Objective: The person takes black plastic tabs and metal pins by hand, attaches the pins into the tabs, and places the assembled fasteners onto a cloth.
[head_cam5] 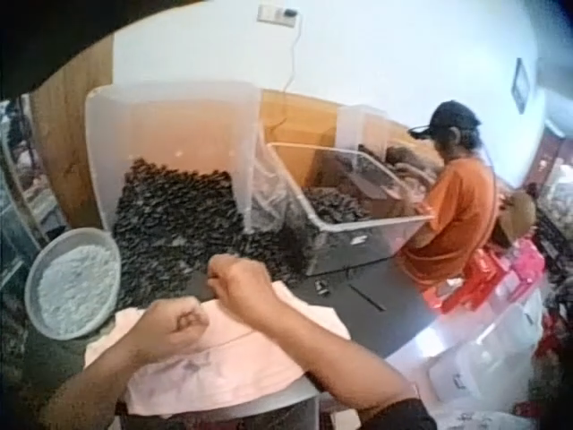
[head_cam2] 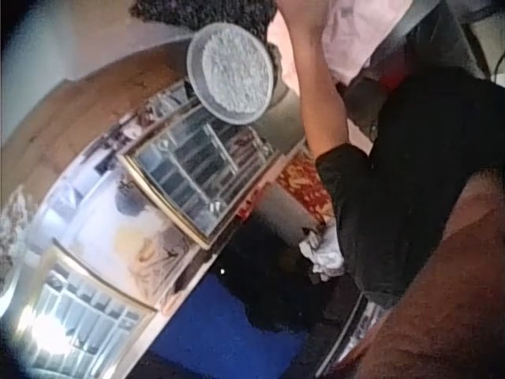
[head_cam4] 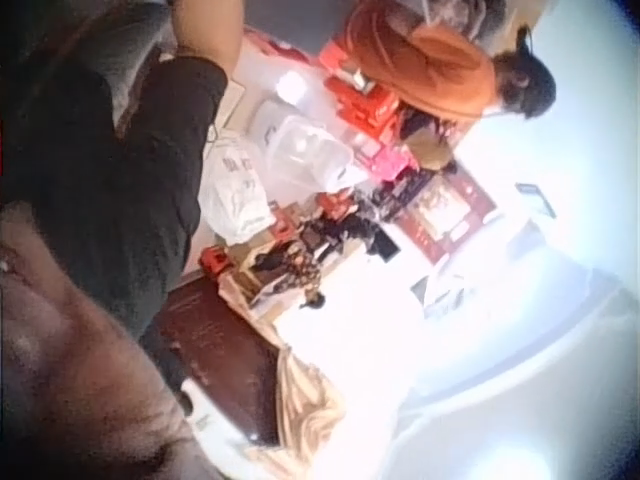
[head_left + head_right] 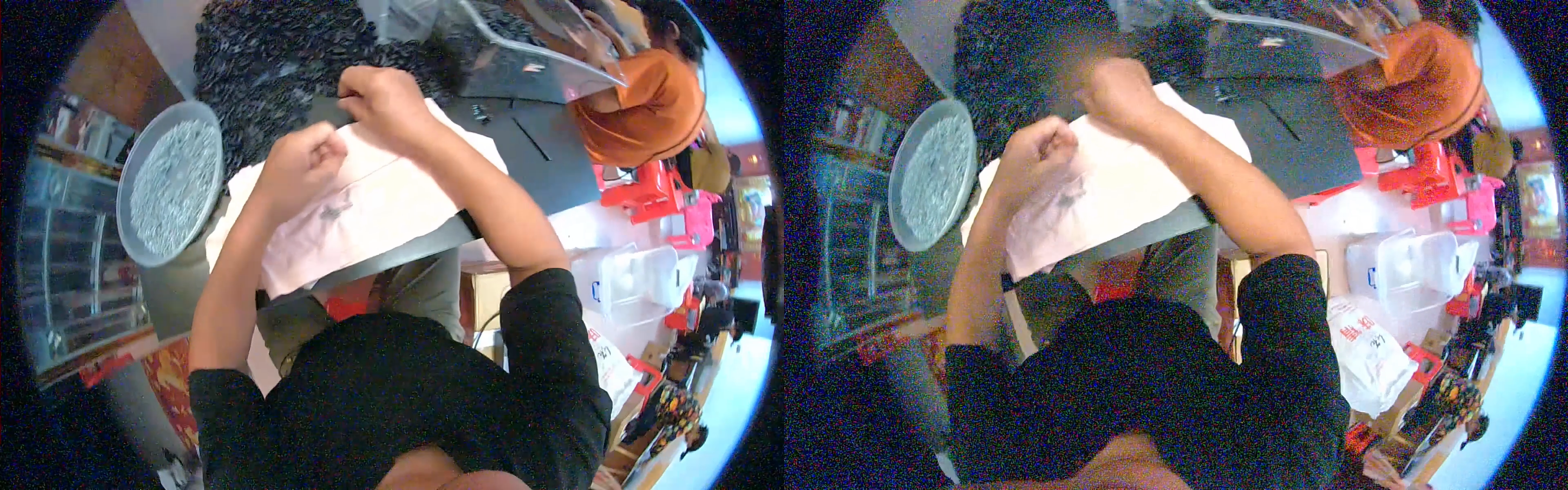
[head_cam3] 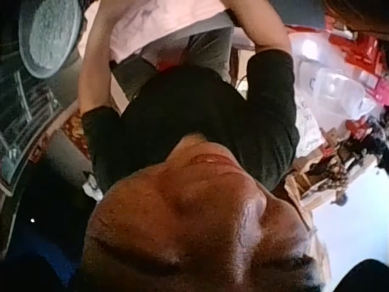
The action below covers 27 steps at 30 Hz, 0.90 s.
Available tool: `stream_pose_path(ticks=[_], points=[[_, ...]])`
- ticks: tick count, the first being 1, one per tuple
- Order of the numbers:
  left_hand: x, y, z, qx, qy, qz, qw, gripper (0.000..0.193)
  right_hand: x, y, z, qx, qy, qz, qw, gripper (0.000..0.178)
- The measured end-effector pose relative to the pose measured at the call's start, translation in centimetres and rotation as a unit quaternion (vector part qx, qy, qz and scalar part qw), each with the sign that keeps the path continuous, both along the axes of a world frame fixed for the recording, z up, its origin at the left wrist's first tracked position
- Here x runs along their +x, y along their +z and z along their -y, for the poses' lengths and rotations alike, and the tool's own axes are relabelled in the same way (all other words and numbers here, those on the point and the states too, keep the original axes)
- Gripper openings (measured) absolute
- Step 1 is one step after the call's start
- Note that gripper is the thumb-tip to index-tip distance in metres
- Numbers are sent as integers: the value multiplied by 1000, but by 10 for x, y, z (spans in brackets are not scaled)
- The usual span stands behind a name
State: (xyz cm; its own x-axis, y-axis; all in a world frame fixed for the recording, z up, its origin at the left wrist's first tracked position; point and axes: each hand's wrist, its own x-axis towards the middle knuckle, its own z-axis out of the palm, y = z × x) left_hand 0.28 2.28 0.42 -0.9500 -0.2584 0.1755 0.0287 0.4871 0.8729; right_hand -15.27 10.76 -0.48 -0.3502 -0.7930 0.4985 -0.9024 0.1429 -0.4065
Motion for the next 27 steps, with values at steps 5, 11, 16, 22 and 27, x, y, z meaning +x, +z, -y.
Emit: stream_pose_path(ticks=[5,11,16,22,27], points=[[0,4,1,-13,-15,40,999,7,-7,10,-11,-76,20,-12,997,11],[2,3,1,13,-33,36,999,6,4,17,-16,-112,63,28,991,10],[2,5,2,-29,-32,26,999,7,9,13,-11,-86,78,57,992,9],[3,8,2,-2,-29,24,999,6,5,17,-15,-12,103,166,981,10],[2,9,3,-7,-23,15,1000,8,2,21,-19,59,161,233,957,12]])
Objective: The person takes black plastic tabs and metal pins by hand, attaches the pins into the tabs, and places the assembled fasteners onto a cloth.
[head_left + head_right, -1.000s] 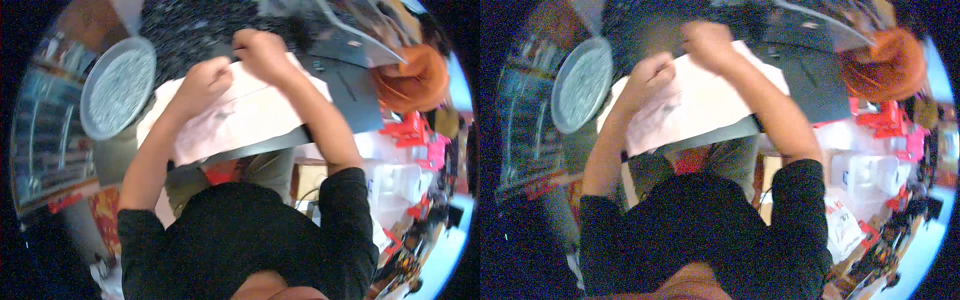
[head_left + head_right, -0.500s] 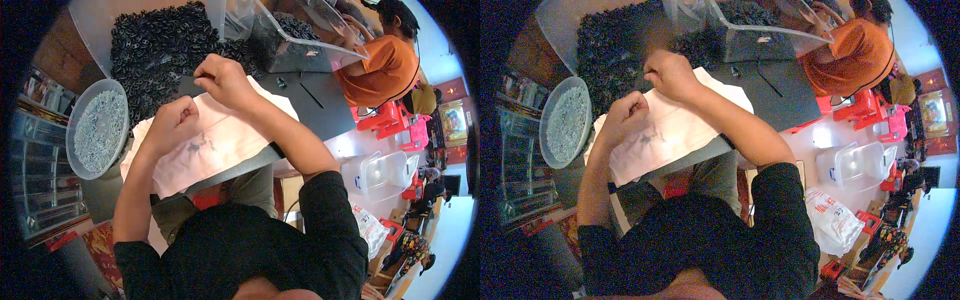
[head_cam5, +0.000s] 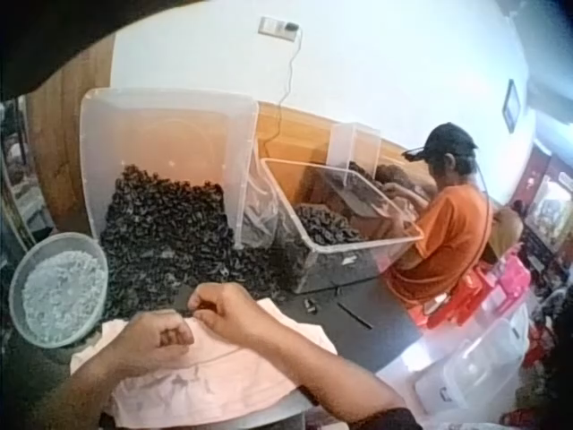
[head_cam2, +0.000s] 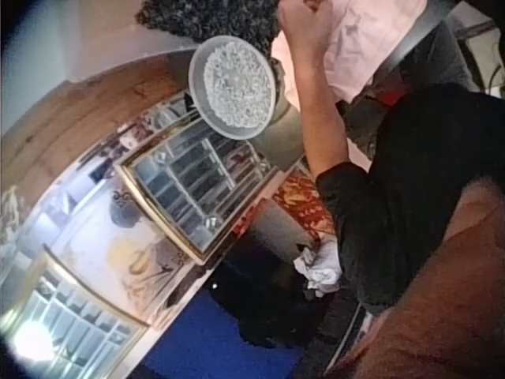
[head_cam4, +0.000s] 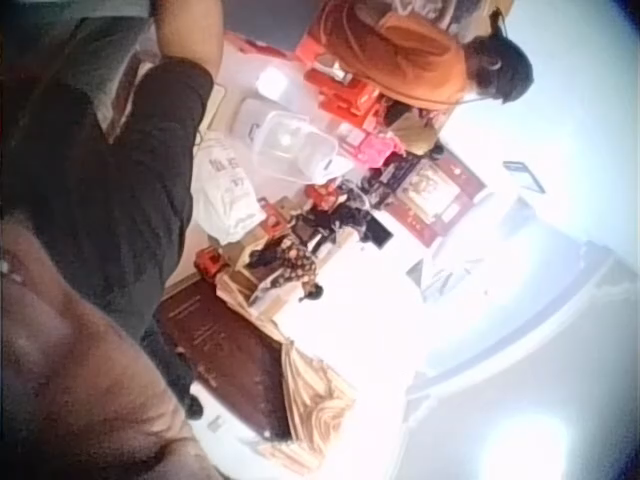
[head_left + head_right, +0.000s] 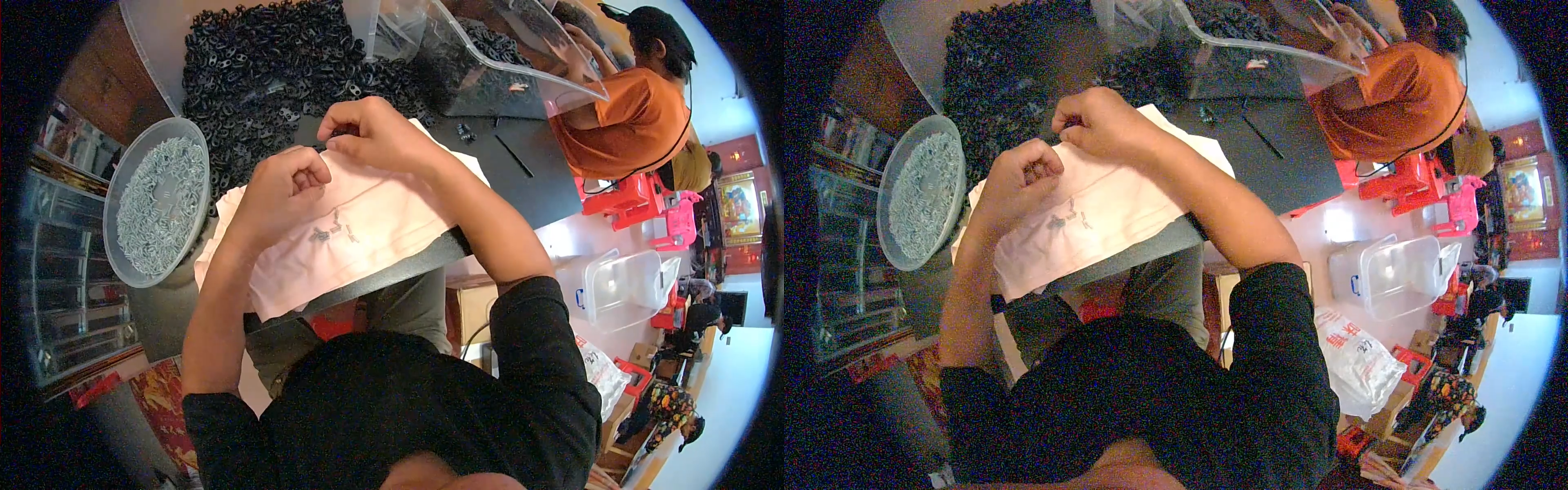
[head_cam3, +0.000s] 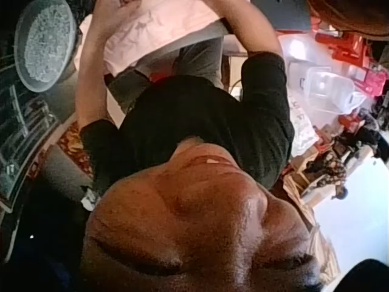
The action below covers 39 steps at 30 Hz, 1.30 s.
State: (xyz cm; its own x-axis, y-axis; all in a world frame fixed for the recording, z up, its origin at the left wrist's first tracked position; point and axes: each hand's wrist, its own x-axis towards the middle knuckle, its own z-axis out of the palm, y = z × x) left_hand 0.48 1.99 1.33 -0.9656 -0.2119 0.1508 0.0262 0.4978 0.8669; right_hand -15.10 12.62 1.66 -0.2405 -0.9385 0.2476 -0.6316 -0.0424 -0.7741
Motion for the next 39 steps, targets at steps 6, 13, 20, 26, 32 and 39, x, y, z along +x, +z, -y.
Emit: stream_pose_path(ticks=[6,13,20,26,32,39], points=[[-2,-11,11,161,44,-31,985,20,-2,9,-2,48,75,-23,996,9],[-3,-10,17,295,85,-46,950,29,6,9,-4,71,55,104,991,9],[-5,-9,11,252,89,-56,962,30,9,5,-3,62,60,127,988,11],[-5,-21,14,188,86,-55,977,28,10,0,0,67,53,96,992,7],[-9,-21,13,301,76,-54,949,25,10,6,-1,98,13,141,985,10],[-9,-23,9,319,95,-86,939,32,11,4,0,110,-17,141,984,9]])
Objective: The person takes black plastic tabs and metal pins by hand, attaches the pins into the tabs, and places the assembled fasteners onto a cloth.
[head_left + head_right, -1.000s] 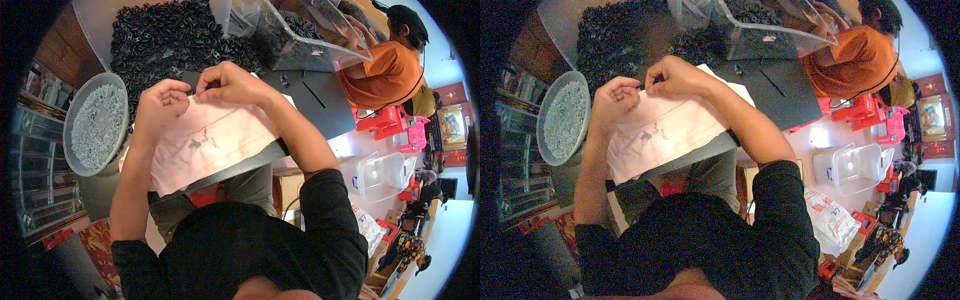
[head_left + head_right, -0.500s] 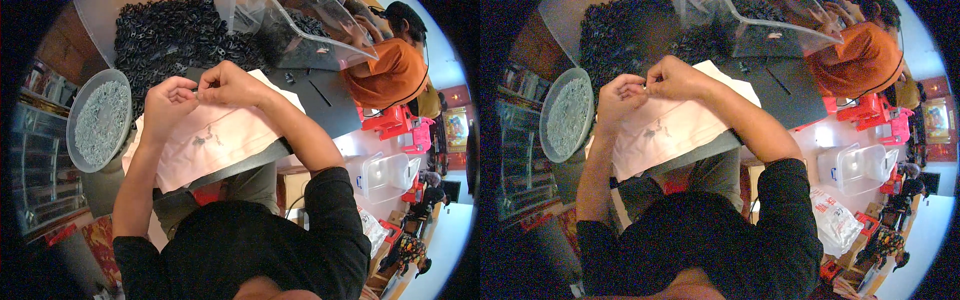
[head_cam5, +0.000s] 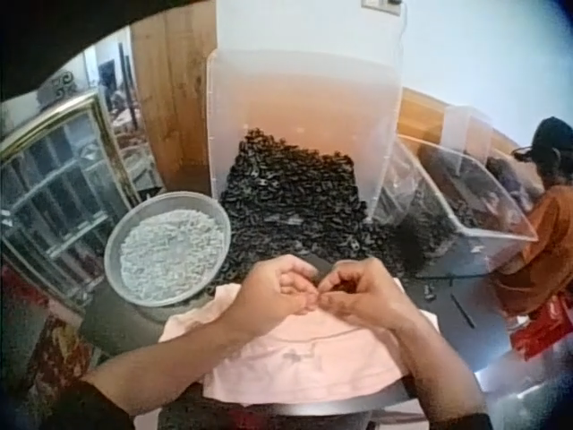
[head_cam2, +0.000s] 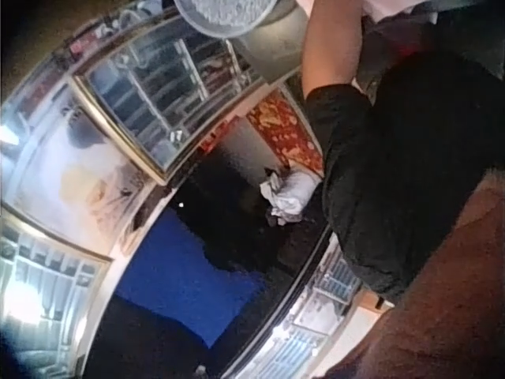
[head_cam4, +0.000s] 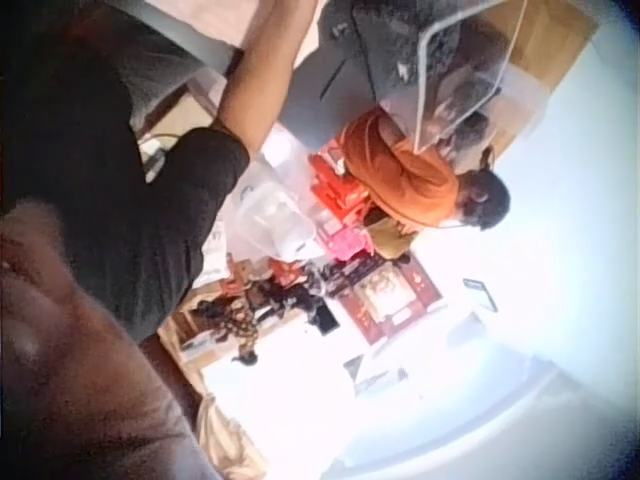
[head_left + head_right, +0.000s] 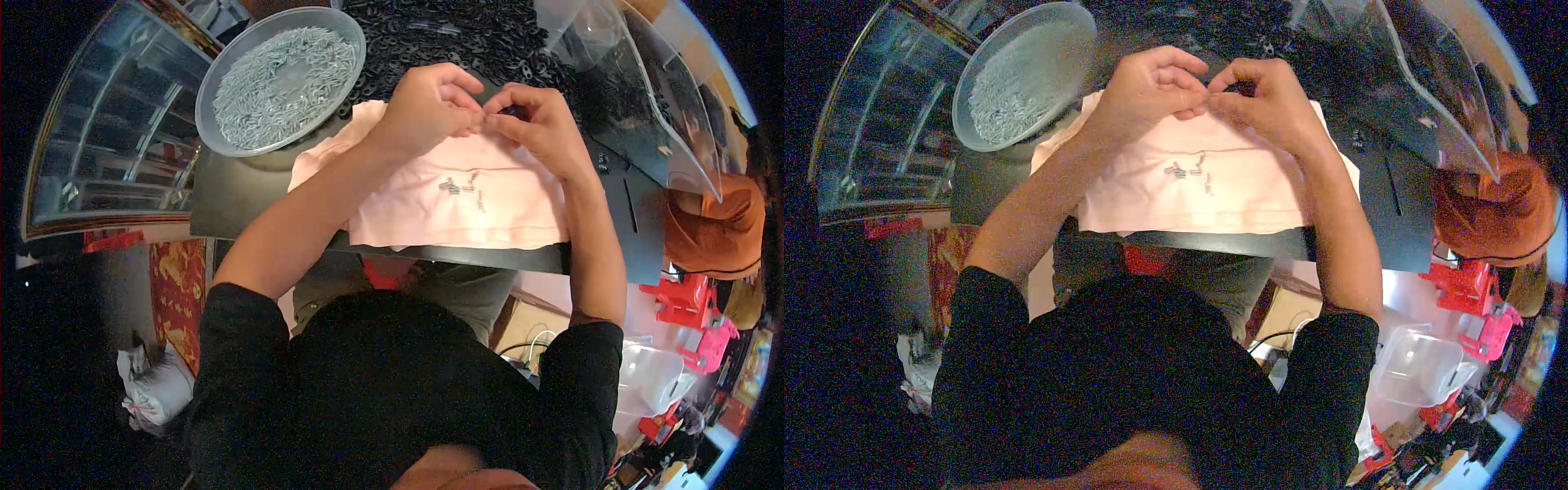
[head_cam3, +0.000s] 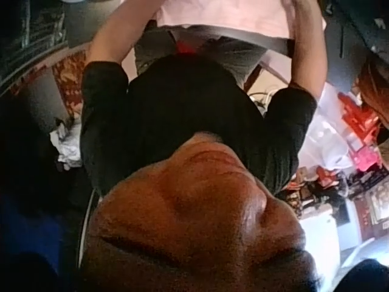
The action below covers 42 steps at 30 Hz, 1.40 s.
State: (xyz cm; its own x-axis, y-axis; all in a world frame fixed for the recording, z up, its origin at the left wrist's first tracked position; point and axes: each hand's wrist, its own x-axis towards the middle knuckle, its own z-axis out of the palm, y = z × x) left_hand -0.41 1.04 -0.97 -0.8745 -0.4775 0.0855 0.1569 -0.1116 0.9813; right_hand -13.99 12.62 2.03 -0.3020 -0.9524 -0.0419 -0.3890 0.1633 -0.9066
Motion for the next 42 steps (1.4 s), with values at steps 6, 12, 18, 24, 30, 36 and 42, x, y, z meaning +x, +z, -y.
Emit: stream_pose_path(ticks=[6,12,18,24,30,36,42], points=[[6,3,3,18,6,13,1000,31,6,-5,2,-95,15,-121,988,15],[7,6,1,12,15,19,1000,30,23,2,0,-129,-22,-237,963,6],[6,3,2,1,28,29,999,29,27,2,1,-154,-19,-315,936,8],[5,3,2,15,28,18,999,26,24,2,0,-134,-39,-298,944,8],[6,1,3,30,13,-17,999,28,25,2,0,-130,-53,-286,948,9],[6,0,6,-2,-5,0,1000,23,21,1,0,-134,-49,-236,961,7],[0,-11,6,-190,-17,6,982,9,12,10,-2,-145,-6,-172,974,7]])
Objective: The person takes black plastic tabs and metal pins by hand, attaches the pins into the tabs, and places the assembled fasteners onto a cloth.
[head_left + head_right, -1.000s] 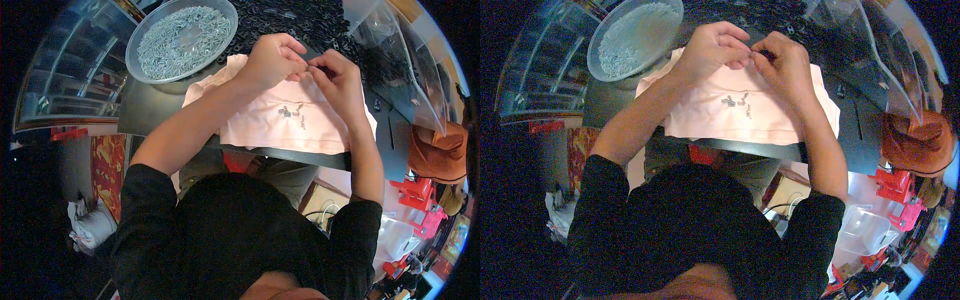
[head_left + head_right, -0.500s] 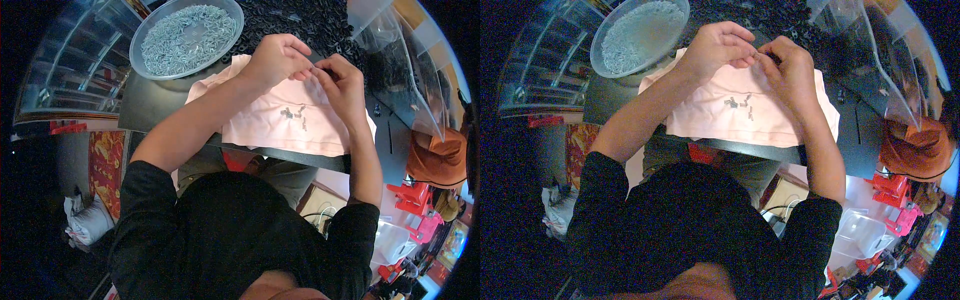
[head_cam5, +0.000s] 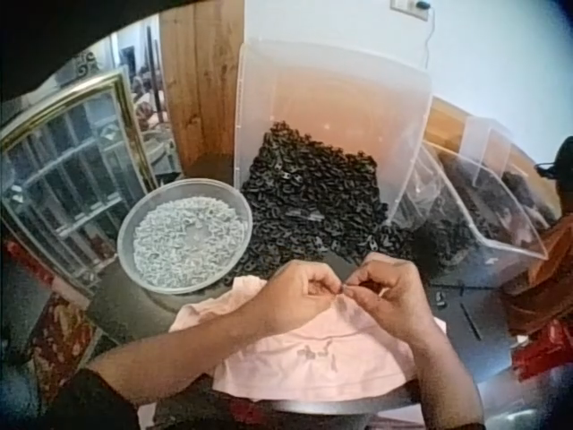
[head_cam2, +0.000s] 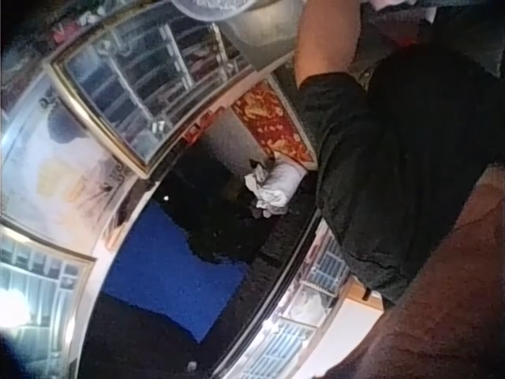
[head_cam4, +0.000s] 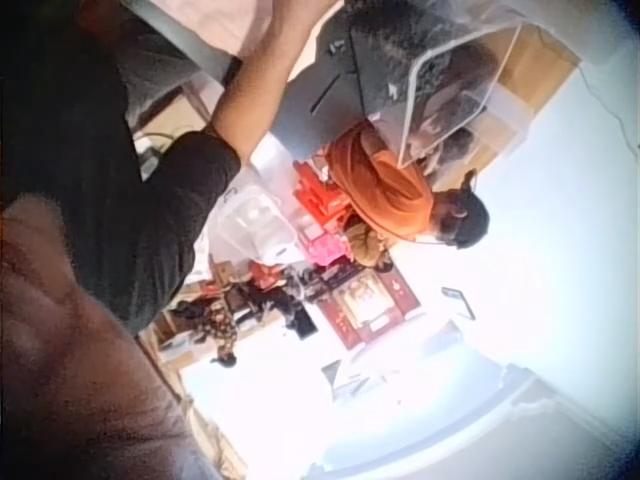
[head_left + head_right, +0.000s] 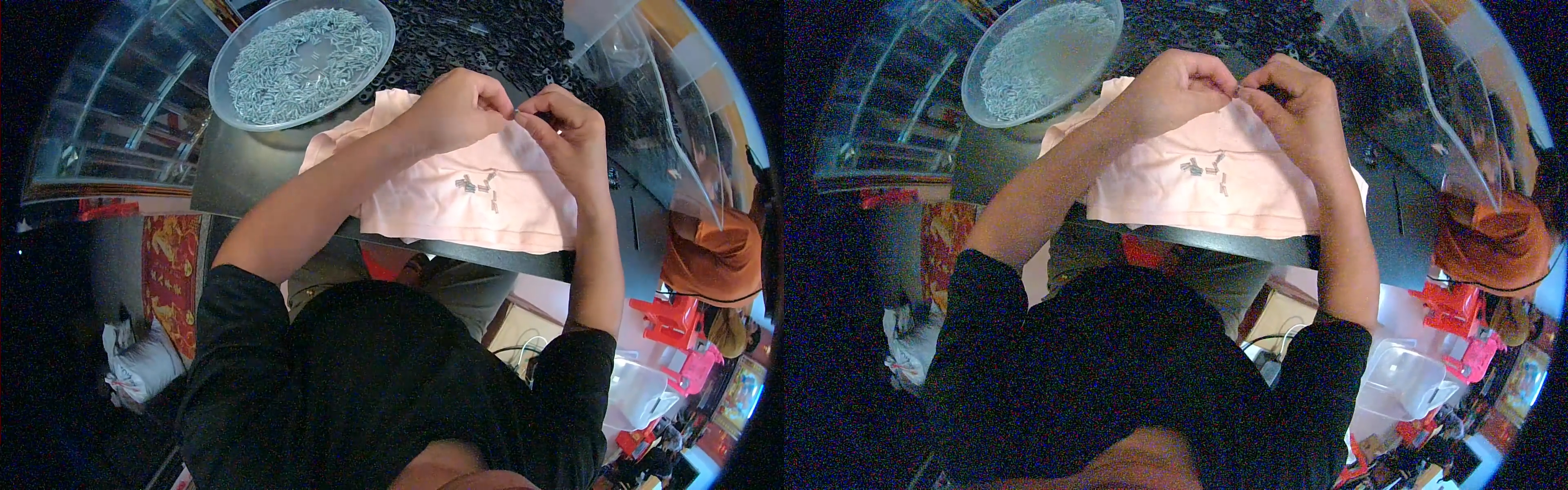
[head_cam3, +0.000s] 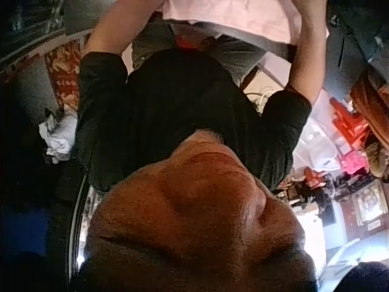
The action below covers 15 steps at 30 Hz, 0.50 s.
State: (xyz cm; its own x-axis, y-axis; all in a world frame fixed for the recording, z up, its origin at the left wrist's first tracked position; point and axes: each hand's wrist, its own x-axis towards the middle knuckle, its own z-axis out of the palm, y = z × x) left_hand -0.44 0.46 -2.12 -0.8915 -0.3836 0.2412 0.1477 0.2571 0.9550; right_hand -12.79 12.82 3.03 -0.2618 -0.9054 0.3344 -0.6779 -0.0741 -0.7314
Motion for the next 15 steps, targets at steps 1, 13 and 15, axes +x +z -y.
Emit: stream_pose_path(ticks=[1,13,15], points=[[0,2,-2,25,-7,-10,1000,9,0,1,-1,-7,11,-24,1000,7],[6,18,1,257,-19,21,966,12,-1,4,1,-14,67,151,986,20],[5,18,0,241,-19,10,970,14,-5,3,-1,-23,92,196,976,23]])
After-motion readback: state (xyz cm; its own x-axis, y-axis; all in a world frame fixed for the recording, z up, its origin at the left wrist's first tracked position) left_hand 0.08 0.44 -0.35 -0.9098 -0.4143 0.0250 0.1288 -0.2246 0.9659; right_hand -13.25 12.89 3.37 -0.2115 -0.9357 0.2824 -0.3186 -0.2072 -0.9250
